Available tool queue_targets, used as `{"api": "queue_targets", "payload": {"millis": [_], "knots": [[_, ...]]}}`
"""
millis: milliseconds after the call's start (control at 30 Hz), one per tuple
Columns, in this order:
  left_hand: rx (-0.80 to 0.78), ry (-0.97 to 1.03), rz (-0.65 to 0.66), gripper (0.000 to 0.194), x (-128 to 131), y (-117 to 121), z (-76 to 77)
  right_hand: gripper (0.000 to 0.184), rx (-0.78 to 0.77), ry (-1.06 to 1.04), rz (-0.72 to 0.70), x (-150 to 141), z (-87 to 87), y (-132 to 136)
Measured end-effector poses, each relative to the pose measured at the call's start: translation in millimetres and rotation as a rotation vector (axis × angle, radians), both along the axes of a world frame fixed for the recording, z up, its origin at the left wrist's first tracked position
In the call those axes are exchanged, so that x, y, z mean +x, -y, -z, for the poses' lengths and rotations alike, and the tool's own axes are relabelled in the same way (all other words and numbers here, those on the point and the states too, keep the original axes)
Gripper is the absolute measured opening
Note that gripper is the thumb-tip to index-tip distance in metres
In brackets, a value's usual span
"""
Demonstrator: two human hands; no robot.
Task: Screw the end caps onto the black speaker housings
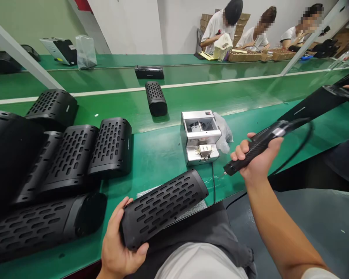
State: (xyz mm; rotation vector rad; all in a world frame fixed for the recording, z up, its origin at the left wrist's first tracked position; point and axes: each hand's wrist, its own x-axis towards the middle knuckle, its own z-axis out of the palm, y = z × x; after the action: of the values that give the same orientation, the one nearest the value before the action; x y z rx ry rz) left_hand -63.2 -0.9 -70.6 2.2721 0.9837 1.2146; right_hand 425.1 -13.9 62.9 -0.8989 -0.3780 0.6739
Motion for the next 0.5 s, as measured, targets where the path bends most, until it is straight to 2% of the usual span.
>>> {"api": "queue_targets", "payload": {"millis": [100, 133, 200, 333, 500], "knots": [[0.041, -0.047, -0.008, 0.110, -4.3, -3.8, 4.5, 0.078, 0.155, 0.251, 0.016, -21.2, -49.3, -20.4], [0.050, -0.062, -0.003, 0.112, -5.5, -5.0, 5.8, 0.079, 0.193, 0.302, -0.003, -28.5, -59.9, -28.9], [0.066, -0.087, 0.008, 0.115, -5.8, -6.3, 6.9, 0.082, 0.232, 0.376, -0.049, -41.3, -70.1, -46.2], [0.097, -0.082, -0.041, 0.110, 4.0, -4.0, 0.4, 0.086, 0.215, 0.473, -0.112, -55.7, -58.5, -69.8], [0.164, -0.073, -0.069, 0.104, 16.3, -2.1, -8.0, 0.084, 0.204, 0.448, -0.179, -60.3, -41.7, -69.9]]}}
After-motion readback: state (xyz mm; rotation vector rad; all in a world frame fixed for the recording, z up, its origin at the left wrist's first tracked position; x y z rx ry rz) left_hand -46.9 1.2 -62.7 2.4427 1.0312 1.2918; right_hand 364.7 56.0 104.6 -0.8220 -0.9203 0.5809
